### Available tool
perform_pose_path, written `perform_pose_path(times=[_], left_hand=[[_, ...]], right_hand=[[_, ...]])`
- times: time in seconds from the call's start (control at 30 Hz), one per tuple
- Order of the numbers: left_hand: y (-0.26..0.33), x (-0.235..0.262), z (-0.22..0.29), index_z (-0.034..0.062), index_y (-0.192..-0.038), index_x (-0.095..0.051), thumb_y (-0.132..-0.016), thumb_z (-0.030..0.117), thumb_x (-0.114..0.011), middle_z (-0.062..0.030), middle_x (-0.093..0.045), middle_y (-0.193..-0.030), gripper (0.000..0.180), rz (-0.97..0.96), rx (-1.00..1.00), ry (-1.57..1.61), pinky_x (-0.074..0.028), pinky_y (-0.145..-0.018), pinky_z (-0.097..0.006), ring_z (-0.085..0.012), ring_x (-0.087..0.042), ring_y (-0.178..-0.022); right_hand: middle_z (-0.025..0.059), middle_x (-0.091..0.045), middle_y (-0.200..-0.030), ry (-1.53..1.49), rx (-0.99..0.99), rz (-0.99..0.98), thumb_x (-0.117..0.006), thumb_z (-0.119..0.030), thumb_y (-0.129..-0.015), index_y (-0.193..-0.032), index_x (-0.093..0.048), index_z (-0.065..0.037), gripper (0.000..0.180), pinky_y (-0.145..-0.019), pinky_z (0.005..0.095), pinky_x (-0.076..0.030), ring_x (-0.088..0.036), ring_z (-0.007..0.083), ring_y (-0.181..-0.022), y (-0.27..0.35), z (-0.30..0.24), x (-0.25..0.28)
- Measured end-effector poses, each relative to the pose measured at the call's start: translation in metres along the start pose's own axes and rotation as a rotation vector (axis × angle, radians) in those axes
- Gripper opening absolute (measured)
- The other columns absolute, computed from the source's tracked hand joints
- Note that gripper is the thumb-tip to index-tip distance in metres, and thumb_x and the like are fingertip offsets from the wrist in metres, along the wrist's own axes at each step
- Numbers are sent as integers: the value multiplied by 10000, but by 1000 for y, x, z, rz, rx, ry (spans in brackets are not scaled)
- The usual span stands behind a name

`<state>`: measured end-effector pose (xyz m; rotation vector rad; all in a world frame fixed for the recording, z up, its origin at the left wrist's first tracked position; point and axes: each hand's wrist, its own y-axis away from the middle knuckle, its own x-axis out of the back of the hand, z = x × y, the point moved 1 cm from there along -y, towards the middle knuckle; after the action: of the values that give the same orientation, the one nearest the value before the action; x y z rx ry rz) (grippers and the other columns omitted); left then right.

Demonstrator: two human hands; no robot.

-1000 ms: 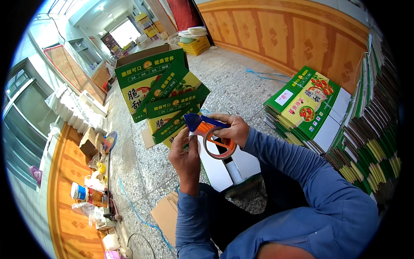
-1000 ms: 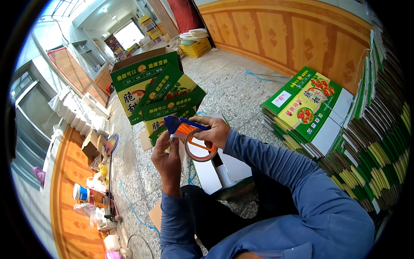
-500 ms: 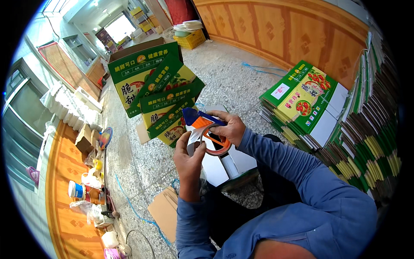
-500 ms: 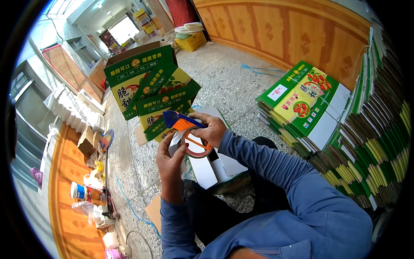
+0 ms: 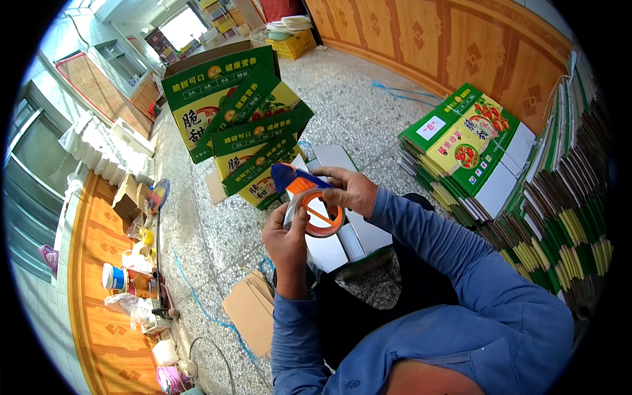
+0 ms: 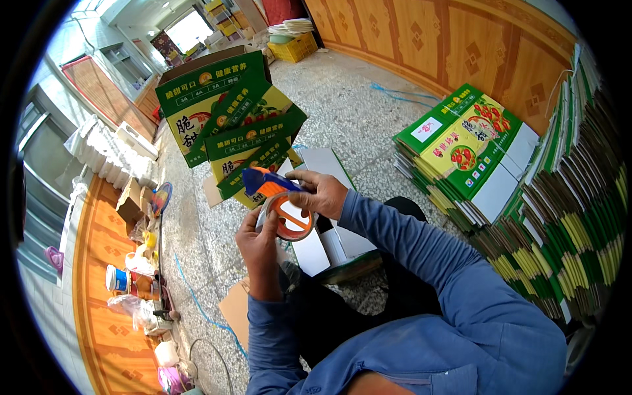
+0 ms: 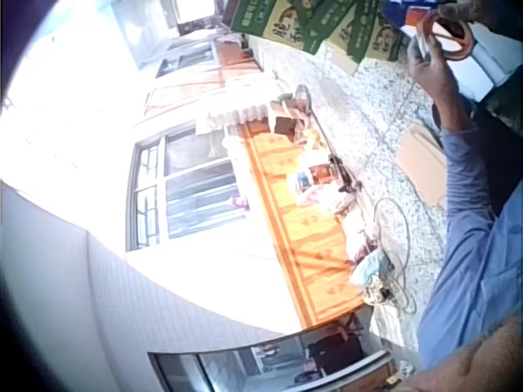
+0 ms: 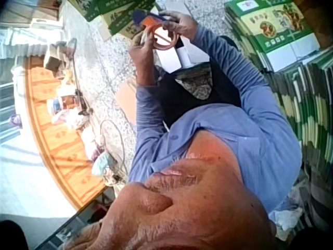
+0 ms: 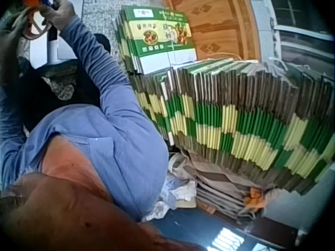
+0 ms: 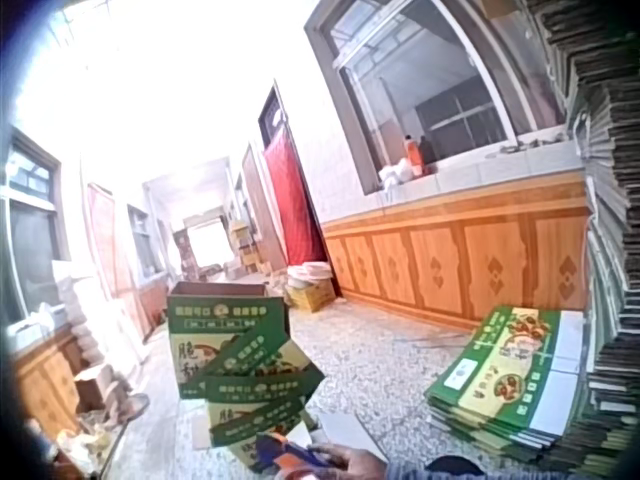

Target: The person assembles flat-packed cardboard boxes by folding the flaps and sealing them with a handheld tape dispenser. They repeatedly pick up a flat box, fold it into shape, apply tape to the seams, and place the finished box on a growing stack.

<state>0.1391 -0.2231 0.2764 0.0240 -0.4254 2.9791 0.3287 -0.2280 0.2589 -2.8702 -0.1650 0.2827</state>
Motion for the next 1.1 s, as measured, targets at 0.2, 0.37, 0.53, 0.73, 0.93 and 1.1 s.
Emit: perform_pose_path(times=[0.2,0.37,0.53,0.73,0.93,1.1], left_hand=[[12,-21,1,-24,-1006,-630,-852,44,-640,-81,-665,-812,169,143,-283,-471,-492,-656,-270,-123,-616,-719],[11,-17,-20,-29,-998,-630,-848,21,-600,-67,-667,-835,161,149,69,23,-501,-632,-247,-119,-624,-694],[-7,10,-51,-2,-996,-630,-775,9,-622,-54,-643,-806,221,155,265,369,-498,-594,-248,-129,-620,-651],[-38,90,-137,-43,-1106,-566,-790,12,-488,-85,-624,-875,330,197,572,503,-527,-660,-346,-235,-628,-723],[-30,155,-230,-13,-1150,-573,-866,102,-515,-105,-633,-1035,312,530,594,533,-525,-725,-420,-251,-635,-841],[-29,173,-211,28,-1203,-572,-895,85,-439,-86,-646,-1071,340,541,686,509,-526,-790,-390,-244,-642,-938]], right_hand=[[174,-647,-973,8,34,323,-658,-428,-887,-1275,-462,97,681,-695,261,-536,-650,163,-847,-1,24,-4],[227,-646,-1009,-43,-163,374,-691,-387,-862,-1224,-511,122,650,-751,279,-538,-655,208,-900,1,40,4],[116,-673,-950,-18,-155,361,-656,-334,-876,-1074,-645,22,407,-772,320,-547,-660,190,-871,-20,83,62],[184,-558,-1184,-294,-298,580,-710,-233,-766,-1436,-275,40,844,-681,435,-592,-637,252,-932,-9,84,139],[147,-673,-938,-672,-160,441,-591,-137,-783,-1057,-614,17,315,-794,426,-571,-666,266,-851,5,150,199],[100,-673,-854,-644,-156,708,-604,-97,-770,-848,-623,-29,106,-782,390,-561,-660,250,-836,81,206,333]])
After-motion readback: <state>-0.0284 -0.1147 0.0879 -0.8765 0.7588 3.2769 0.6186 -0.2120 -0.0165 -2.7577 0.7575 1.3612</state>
